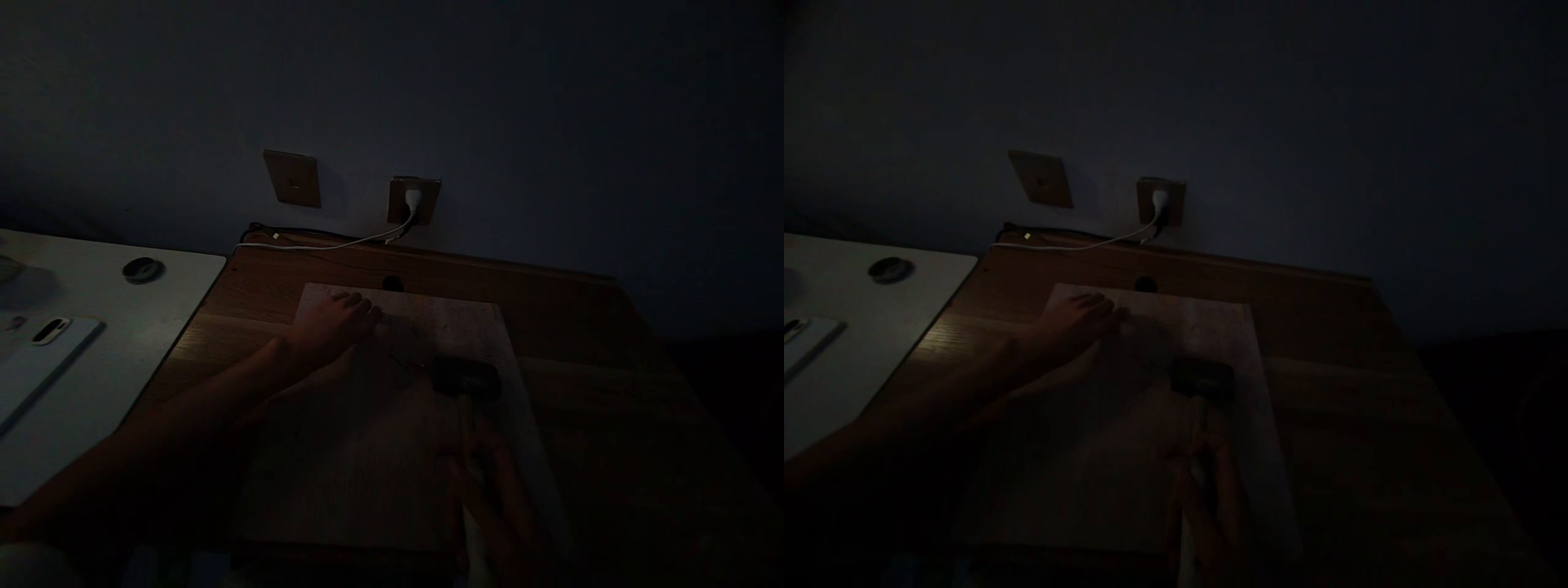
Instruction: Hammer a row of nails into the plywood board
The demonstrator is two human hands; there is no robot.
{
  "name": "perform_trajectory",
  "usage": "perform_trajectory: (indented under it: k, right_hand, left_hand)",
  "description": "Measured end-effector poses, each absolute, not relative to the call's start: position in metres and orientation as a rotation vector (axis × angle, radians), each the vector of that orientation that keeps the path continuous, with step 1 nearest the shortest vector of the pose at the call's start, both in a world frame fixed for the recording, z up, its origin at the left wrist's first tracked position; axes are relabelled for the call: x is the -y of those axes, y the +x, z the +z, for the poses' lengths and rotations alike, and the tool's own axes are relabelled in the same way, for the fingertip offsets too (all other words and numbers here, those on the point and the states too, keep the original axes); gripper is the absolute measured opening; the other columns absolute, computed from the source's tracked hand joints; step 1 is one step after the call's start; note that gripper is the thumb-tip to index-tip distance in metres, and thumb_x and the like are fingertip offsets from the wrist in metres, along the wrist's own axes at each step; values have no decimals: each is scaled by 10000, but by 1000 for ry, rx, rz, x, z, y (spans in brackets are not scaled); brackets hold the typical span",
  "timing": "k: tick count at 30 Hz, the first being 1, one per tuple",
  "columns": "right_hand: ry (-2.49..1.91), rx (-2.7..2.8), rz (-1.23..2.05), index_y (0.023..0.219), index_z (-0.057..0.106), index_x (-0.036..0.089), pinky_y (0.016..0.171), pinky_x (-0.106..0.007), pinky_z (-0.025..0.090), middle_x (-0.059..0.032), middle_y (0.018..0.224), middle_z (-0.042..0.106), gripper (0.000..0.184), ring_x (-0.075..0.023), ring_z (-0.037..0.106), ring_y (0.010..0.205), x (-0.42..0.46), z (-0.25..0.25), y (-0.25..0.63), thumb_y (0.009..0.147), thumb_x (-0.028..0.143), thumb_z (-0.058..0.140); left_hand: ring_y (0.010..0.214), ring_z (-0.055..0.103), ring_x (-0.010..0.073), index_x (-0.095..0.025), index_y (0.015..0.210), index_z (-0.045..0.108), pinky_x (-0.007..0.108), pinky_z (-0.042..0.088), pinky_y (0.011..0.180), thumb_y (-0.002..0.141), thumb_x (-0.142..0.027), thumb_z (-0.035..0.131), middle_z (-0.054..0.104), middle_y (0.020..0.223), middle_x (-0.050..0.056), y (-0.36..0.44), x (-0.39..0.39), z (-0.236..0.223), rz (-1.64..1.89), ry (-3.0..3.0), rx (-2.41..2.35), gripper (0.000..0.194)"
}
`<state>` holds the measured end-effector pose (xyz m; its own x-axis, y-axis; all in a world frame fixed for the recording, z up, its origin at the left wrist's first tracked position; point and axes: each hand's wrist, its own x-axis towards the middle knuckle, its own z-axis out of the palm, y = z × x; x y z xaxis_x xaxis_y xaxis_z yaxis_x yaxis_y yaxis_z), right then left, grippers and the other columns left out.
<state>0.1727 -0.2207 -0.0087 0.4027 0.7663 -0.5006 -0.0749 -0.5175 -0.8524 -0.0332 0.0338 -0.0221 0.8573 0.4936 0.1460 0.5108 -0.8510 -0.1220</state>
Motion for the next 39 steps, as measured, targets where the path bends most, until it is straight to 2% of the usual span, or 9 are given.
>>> perform_trajectory:
  k: [4, 7, 9, 14, 18, 24, 28, 35, 39]
  right_hand:
    - [-1717, 776, 1017, 1173, 494, 310, 427, -245, 473, -33, 1101, 787, 497, -88, 537, 460, 198, -8, 179, 885, 600, 779]
    - [-1699, 821, 903, 1476, 394, 331, 397, -259, 458, -44, 1117, 779, 773, -93, 521, 429, 175, -4, 187, 865, 568, 802]
    - [-1730, 878, 884, 1544, 399, 311, 376, -261, 433, -42, 1095, 776, 844, -89, 495, 412, 161, 0, 192, 853, 588, 795]
    - [-1840, 1058, 903, 1338, 639, 229, 403, -266, 430, -6, 863, 751, 598, -101, 490, 419, 136, 10, 193, 867, 577, 760]
    - [-1853, 1120, 981, 1150, 704, 209, 415, -249, 410, 51, 616, 608, 429, -114, 489, 424, 123, 12, 183, 884, 542, 746]
    - [-1757, 1149, 1092, 1274, 675, 194, 381, -254, 389, 20, 752, 686, 587, -95, 466, 400, 103, 4, 162, 833, 574, 748]
    - [-1737, 1211, 1183, 1379, 625, 212, 396, -251, 385, 42, 727, 639, 574, -108, 486, 421, 95, 1, 146, 896, 517, 684]
    - [-1720, 1435, 1089, 1461, 603, 202, 527, -287, 473, -46, 896, 713, 594, -167, 609, 623, 88, -10, 137, 923, 447, 664]
    - [-1701, 1535, 1018, 1387, 663, 209, 612, -310, 506, -55, 947, 724, 536, -191, 647, 721, 86, -15, 134, 912, 457, 661]
  left_hand:
    - [852, 722, 203, -164, 1091, 770, 310, 556, 759, 966, -129, 619, 770, 1007, 95, -46, -44, -27, -449, -3041, 1029, 199]
    - [798, 737, 167, -189, 1105, 792, 268, 560, 733, 943, -169, 635, 803, 975, 46, -63, -56, -37, -786, -3183, 1340, 227]
    - [809, 749, 170, -190, 1085, 802, 267, 573, 747, 925, -185, 644, 816, 960, 38, -72, -61, -45, -915, -3202, 1444, 224]
    - [926, 765, 200, -188, 1038, 805, 318, 596, 875, 932, -236, 674, 822, 1004, 62, -80, -60, -58, -1072, -3161, 1320, 175]
    - [957, 754, 203, -184, 1035, 798, 334, 581, 925, 946, -218, 667, 811, 1004, 71, -80, -57, -61, -1098, -3179, 1189, 162]
    - [971, 719, 226, -173, 988, 789, 355, 556, 899, 948, -219, 683, 776, 994, 92, -82, -56, -65, -1069, -3157, 1119, 122]
    - [955, 733, 209, -187, 993, 798, 332, 563, 886, 931, -197, 707, 786, 992, 74, -81, -57, -70, -1158, -3164, 1169, 110]
    - [838, 776, 154, -190, 1320, 690, 228, 573, 763, 836, -65, 730, 815, 961, 12, -79, -52, -68, -1283, -3189, 1505, 502]
    - [844, 781, 171, -176, 1339, 666, 225, 568, 741, 816, -62, 747, 813, 966, 25, -78, -52, -68, -1247, -3135, 1581, 541]
